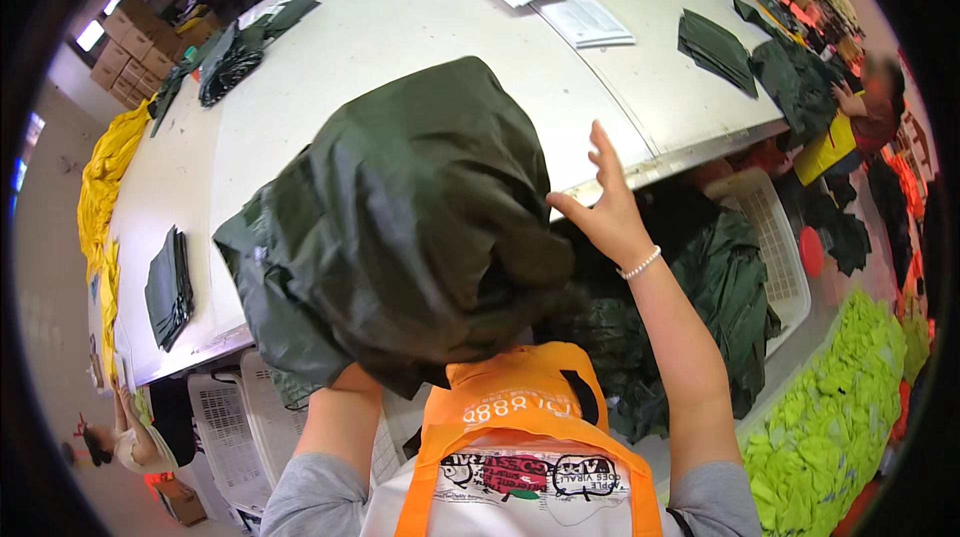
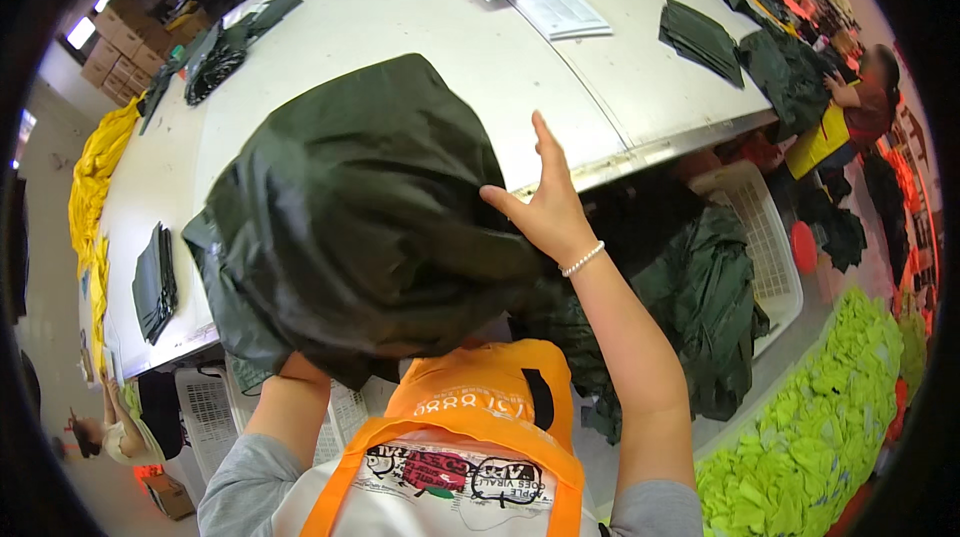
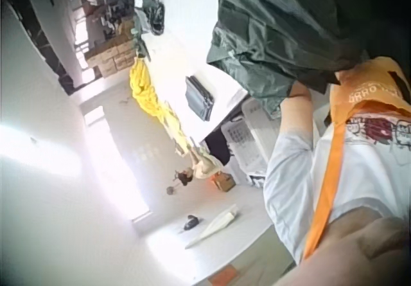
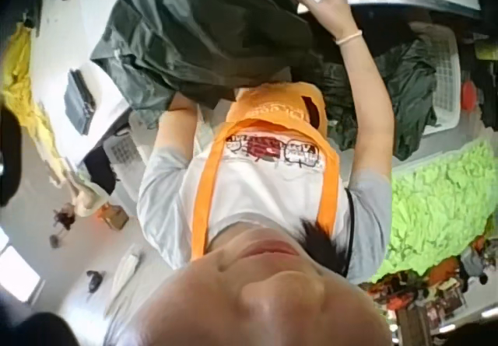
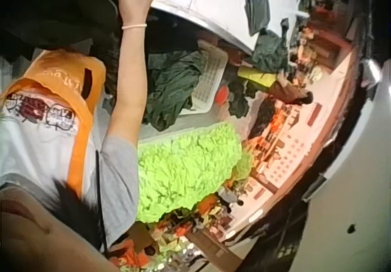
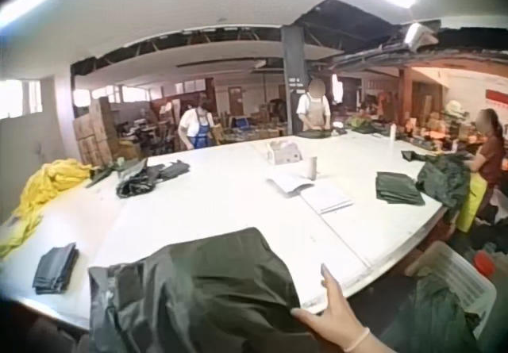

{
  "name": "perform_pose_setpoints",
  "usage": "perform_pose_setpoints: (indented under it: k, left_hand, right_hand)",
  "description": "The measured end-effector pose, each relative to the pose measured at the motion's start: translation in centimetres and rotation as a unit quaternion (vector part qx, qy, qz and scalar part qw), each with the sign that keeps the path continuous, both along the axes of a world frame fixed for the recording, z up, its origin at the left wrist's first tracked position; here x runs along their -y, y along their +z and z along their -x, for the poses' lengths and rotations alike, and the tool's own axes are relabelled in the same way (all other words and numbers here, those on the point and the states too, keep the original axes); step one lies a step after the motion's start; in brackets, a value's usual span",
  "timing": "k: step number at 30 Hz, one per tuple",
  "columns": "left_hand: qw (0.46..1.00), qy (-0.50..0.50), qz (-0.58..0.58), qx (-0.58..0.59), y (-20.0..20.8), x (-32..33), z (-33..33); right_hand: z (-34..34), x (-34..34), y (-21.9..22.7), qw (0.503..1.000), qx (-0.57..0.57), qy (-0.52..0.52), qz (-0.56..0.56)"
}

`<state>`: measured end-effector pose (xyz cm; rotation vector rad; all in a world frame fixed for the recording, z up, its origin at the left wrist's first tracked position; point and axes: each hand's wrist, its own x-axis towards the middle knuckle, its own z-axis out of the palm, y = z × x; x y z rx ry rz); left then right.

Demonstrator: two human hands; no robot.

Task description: The person folds a dark green raincoat on a white table. They smooth the fabric, fold the sleeves and body, and secure the folded garment with a small white clip. The person then places the folded coat into a white plastic basket.

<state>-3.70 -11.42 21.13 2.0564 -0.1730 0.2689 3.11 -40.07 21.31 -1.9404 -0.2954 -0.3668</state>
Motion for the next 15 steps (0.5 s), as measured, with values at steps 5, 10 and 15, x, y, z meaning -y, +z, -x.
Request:
perform_pose_setpoints:
  k: [5,10,15]
  left_hand:
    - [0.990,0.121,-0.057,0.052,5.4,-8.8,2.8]
    - [0.967,0.198,-0.147,0.063,10.4,-13.9,6.4]
    - [0.940,0.254,-0.228,0.007,12.2,-17.2,11.6]
  right_hand:
    - [2.1,-4.2,-3.8,0.949,-0.223,0.222,-0.028]
    - [-0.1,-9.1,-5.6,0.933,-0.165,0.316,-0.046]
    - [-1.2,-11.2,-5.4,0.700,-0.388,0.598,-0.053]
